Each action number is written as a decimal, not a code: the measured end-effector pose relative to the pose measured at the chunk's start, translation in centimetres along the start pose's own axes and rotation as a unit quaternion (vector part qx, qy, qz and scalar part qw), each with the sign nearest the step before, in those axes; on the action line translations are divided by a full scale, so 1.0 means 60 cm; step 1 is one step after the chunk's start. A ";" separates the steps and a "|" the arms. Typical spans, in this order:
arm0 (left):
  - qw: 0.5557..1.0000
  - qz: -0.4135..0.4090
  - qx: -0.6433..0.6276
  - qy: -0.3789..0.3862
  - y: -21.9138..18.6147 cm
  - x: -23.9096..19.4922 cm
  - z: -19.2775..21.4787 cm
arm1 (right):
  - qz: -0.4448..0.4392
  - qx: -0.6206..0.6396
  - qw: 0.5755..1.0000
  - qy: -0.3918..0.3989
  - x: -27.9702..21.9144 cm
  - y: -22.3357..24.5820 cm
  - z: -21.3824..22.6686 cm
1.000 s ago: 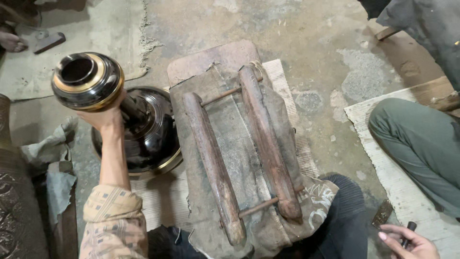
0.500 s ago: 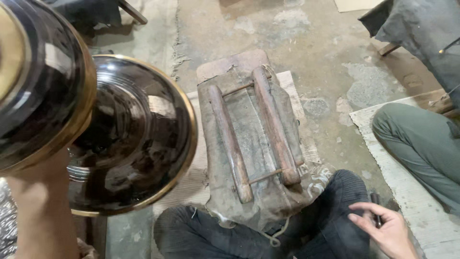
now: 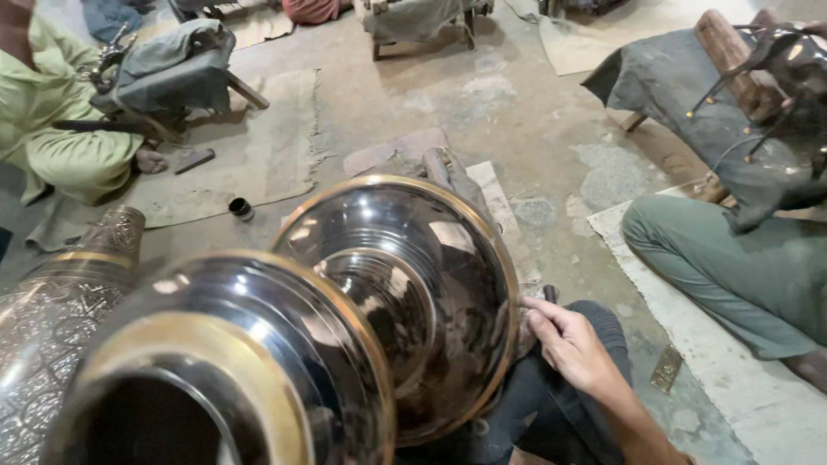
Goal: The person sits on the floor and uses a small hand tool to engrave intricate patterns onto the surface of a large, polished metal vessel. They hold the vessel steady with one hand while carefully carving designs with the other, occasionally rotating the object to access different sections.
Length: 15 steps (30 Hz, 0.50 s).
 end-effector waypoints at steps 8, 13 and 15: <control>0.992 -0.017 -0.116 0.045 -0.092 -0.112 -0.115 | 0.031 -0.204 0.953 -0.224 -0.012 -0.030 0.062; 0.981 -0.052 -0.186 0.003 -0.116 -0.213 -0.181 | 0.033 -0.274 0.925 -0.261 0.021 -0.043 0.076; 0.966 -0.082 -0.241 -0.051 -0.111 -0.241 -0.197 | 0.055 -0.304 0.915 -0.258 0.040 -0.039 0.085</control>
Point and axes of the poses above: each hand's wrist, its own x-axis towards the middle knuckle, its own z-axis out of the back of the hand, y = z × x, the point moved 9 cm from there along x, towards the middle knuckle
